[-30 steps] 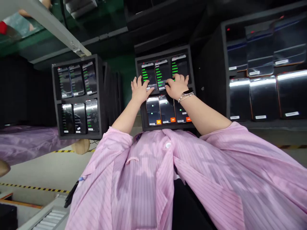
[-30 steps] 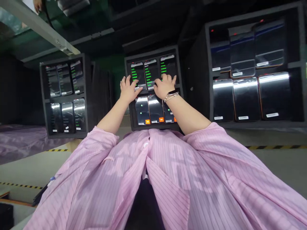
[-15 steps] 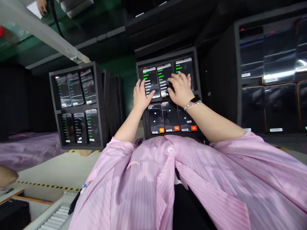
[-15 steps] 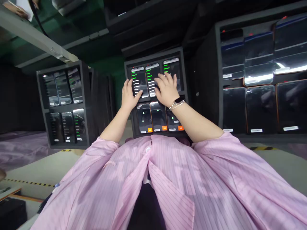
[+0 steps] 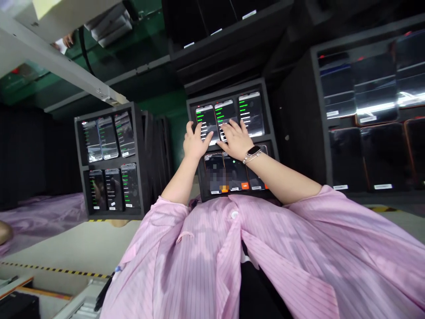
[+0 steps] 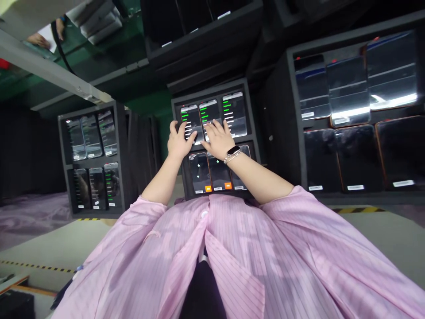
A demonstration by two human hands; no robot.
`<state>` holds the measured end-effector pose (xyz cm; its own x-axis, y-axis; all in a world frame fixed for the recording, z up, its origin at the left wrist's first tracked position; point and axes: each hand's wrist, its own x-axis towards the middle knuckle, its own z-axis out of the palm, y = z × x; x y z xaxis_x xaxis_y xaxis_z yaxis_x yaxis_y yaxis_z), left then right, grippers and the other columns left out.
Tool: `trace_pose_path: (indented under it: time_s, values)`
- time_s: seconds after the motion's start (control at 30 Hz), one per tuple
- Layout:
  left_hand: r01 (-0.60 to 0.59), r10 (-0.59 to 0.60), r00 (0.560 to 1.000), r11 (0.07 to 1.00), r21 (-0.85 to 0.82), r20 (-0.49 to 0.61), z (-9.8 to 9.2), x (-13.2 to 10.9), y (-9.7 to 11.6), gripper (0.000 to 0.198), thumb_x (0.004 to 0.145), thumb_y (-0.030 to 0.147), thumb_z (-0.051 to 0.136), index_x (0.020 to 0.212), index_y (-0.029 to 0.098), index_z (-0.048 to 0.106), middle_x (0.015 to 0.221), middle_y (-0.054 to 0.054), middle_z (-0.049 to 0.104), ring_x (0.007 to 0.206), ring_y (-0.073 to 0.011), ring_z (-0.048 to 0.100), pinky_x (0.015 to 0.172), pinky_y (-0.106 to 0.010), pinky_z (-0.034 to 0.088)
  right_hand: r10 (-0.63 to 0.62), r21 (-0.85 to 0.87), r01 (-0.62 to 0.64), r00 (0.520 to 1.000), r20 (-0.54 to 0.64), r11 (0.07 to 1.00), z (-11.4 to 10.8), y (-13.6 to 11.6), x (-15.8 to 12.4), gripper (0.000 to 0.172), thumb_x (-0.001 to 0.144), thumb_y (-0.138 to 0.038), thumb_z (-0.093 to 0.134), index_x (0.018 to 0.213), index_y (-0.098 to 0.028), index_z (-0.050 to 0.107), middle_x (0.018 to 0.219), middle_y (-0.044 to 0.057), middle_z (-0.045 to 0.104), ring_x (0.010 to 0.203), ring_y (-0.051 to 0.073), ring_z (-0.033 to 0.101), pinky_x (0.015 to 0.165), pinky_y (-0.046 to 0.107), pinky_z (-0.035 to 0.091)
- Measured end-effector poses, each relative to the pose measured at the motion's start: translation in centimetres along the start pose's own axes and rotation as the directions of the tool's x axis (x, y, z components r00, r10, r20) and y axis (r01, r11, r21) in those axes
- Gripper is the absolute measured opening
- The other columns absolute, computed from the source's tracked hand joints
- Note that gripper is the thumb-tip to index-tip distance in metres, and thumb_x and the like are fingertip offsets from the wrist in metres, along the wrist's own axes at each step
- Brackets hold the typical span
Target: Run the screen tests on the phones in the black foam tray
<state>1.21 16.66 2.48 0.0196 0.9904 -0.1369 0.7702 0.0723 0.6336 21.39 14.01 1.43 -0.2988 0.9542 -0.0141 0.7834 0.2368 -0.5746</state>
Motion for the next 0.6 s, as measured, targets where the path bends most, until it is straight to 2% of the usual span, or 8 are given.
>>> trace_pose_path:
  time_s: [0.13,0.23,0.3,0.37,0.47,0.53,0.6]
  values:
    - [-0.008,0.007,1.0,0.999,-0.045,-0.028,0.1,0.0,-0.2,0.073,0.092,0.067,0.072,0.151,0.025,0.058,0.171,-0.017,0.032,0.145,-0.0479,0.049,0.118,-0.057,0.044,0.05,-0.023,-0.053,0.993,-0.103,0.998,-1.3,1.6,-0.6,0.068,0.103,-0.052,0.044,0.157,-0.01,0.049,0.164,0.021,0.049,0.16,0.04,0.033,0.132,0.07,0.014]
    - [-0.006,0.004,0.999,0.999,-0.053,-0.036,0.1,-0.5,-0.2,0.075,0.092,0.063,0.072,0.156,0.027,0.053,0.175,-0.016,0.028,0.145,-0.047,0.05,0.12,-0.058,0.042,0.135,-0.046,-0.145,0.975,-0.176,0.988,-2.4,3.6,-1.2,0.072,0.102,-0.055,0.045,0.156,-0.007,0.047,0.163,0.024,0.049,0.16,0.043,0.031,0.132,0.072,0.012]
    - [-0.016,0.015,0.999,1.0,-0.026,-0.034,-0.1,-0.6,-0.1,0.076,0.093,0.06,0.072,0.158,0.025,0.051,0.176,-0.018,0.027,0.149,-0.048,0.045,0.123,-0.061,0.037,0.182,-0.033,-0.191,0.968,-0.171,0.981,-3.0,4.8,-1.2,0.072,0.102,-0.053,0.044,0.155,-0.004,0.046,0.158,0.026,0.053,0.16,0.045,0.031,0.13,0.075,0.013]
    - [-0.045,0.045,0.997,0.999,0.011,-0.055,-0.5,0.0,0.2,0.076,0.094,0.059,0.073,0.157,0.023,0.053,0.175,-0.019,0.03,0.155,-0.0487,0.035,0.129,-0.064,0.026,0.19,-0.026,-0.199,0.961,-0.199,0.98,-3.8,5.9,-0.6,0.067,0.104,-0.05,0.04,0.155,-0.007,0.047,0.156,0.025,0.056,0.159,0.044,0.032,0.129,0.076,0.016]
    - [-0.163,0.163,0.983,0.987,0.005,-0.089,-1.4,3.1,1.0,0.065,0.095,0.06,0.07,0.148,0.022,0.062,0.169,-0.017,0.042,0.159,-0.0443,0.029,0.134,-0.059,0.016,0.155,-0.046,-0.175,0.943,-0.293,0.983,-5.7,7.4,2.1,0.059,0.107,-0.047,0.032,0.151,-0.013,0.053,0.154,0.021,0.058,0.154,0.039,0.041,0.128,0.068,0.028]
    - [-0.27,0.269,0.962,0.963,-0.019,-0.042,-1.7,6.5,1.8,0.056,0.1,0.059,0.064,0.141,0.021,0.067,0.16,-0.017,0.053,0.154,-0.0417,0.037,0.133,-0.054,0.02,0.153,-0.064,-0.179,0.943,-0.295,0.982,-7.0,8.2,5.0,0.057,0.109,-0.046,0.028,0.141,-0.014,0.063,0.142,0.021,0.066,0.142,0.038,0.054,0.121,0.061,0.041]
    - [-0.325,0.324,0.945,0.946,-0.004,0.046,-1.6,10.1,2.7,0.049,0.103,0.054,0.059,0.134,0.018,0.071,0.148,-0.018,0.062,0.145,-0.0428,0.048,0.129,-0.056,0.028,0.177,-0.1,-0.207,0.953,-0.245,0.973,-7.9,8.9,8.3,0.057,0.11,-0.047,0.027,0.126,-0.014,0.071,0.124,0.021,0.072,0.125,0.038,0.063,0.11,0.058,0.05]
